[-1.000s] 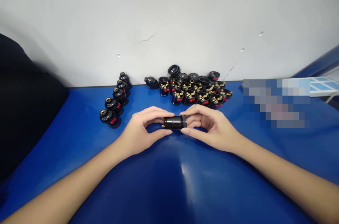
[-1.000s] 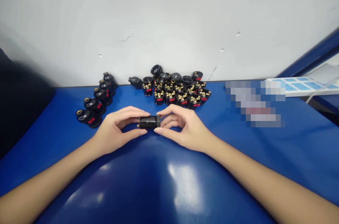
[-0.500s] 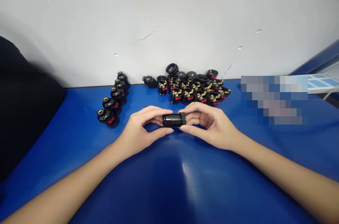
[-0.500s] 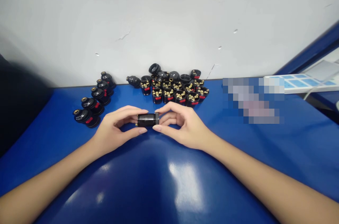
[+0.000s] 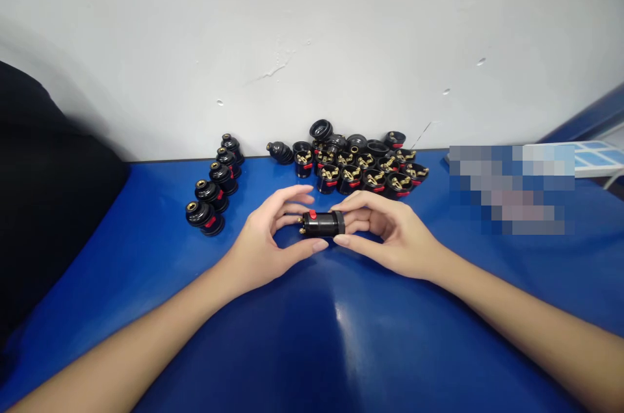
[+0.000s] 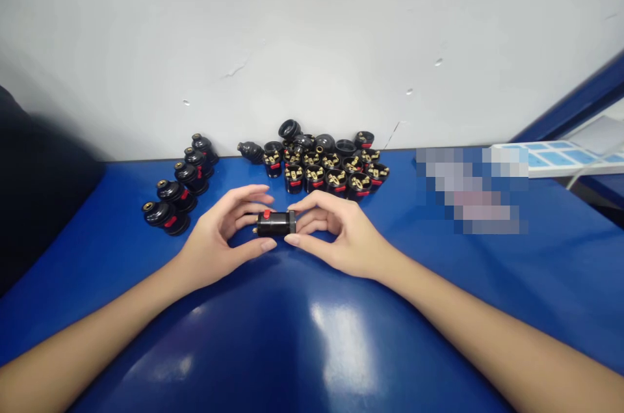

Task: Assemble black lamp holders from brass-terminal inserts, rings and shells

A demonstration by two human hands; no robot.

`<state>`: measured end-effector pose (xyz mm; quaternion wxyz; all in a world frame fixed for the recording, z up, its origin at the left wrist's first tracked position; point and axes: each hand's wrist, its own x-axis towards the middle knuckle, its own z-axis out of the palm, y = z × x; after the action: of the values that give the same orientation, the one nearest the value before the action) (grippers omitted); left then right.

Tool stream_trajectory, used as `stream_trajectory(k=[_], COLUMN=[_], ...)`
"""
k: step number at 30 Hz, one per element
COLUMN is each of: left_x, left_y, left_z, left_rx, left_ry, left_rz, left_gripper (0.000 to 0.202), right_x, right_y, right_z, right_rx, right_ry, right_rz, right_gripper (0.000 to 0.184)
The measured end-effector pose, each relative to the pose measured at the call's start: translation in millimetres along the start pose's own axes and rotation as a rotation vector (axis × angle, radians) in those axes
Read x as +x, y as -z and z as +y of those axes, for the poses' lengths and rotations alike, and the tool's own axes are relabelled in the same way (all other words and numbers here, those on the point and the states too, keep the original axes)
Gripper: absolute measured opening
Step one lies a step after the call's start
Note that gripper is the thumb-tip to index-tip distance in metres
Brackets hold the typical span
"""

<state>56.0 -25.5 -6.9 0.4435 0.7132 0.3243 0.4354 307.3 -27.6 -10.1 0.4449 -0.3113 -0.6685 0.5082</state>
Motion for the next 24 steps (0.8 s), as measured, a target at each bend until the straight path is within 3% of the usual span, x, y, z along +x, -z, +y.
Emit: stream_trajectory(k=[4, 6, 10, 11, 14, 16, 19, 22, 24], left_x=[1, 1, 0, 1, 2, 4, 5, 5, 4], left_y=[0.6, 1.9, 4.2, 4.4, 4.4, 4.6, 6.2, 8.3, 8.7], left_z=[3, 3, 4, 5, 10, 12, 11, 7, 7], left_rx=[0.139, 0.149, 0.113, 0.117, 0.222, 0.276, 0.151, 0.094, 0.185], left_ry=[0.046, 0.007, -0.044, -0.026, 0.069, 0.115, 0.074, -0.024, -0.027], left_rz=[-0.026, -0.036, -0.063, -0.076, -0.103, -0.11, -0.103, -0.05, -0.029], left_gripper=[0.035, 0.031, 0.071, 0.073, 0.033, 0.033, 0.025, 0.061, 0.056], right_x=[0, -1, -1, -1, -1, -1, -1, -1, -1], right_y=[0, 0, 0, -1, -1, -1, -2, -2, -2], right_z=[0, 0, 0, 0, -1, -1, -2, -3, -3], right_rx=[0.005, -0.003, -0.014, -0.015, -0.029, -0.056, -0.088, -0.087, -0.083], right_ry=[0.001, 0.005, 0.003, 0.005, 0.015, 0.016, 0.017, 0.022, 0.026], right_rz=[-0.006, -0.009, -0.011, -0.012, -0.024, -0.038, -0.049, -0.037, -0.031], right_gripper=[0.035, 0.035, 0.037, 0.037, 0.036, 0.035, 0.034, 0.034, 0.034])
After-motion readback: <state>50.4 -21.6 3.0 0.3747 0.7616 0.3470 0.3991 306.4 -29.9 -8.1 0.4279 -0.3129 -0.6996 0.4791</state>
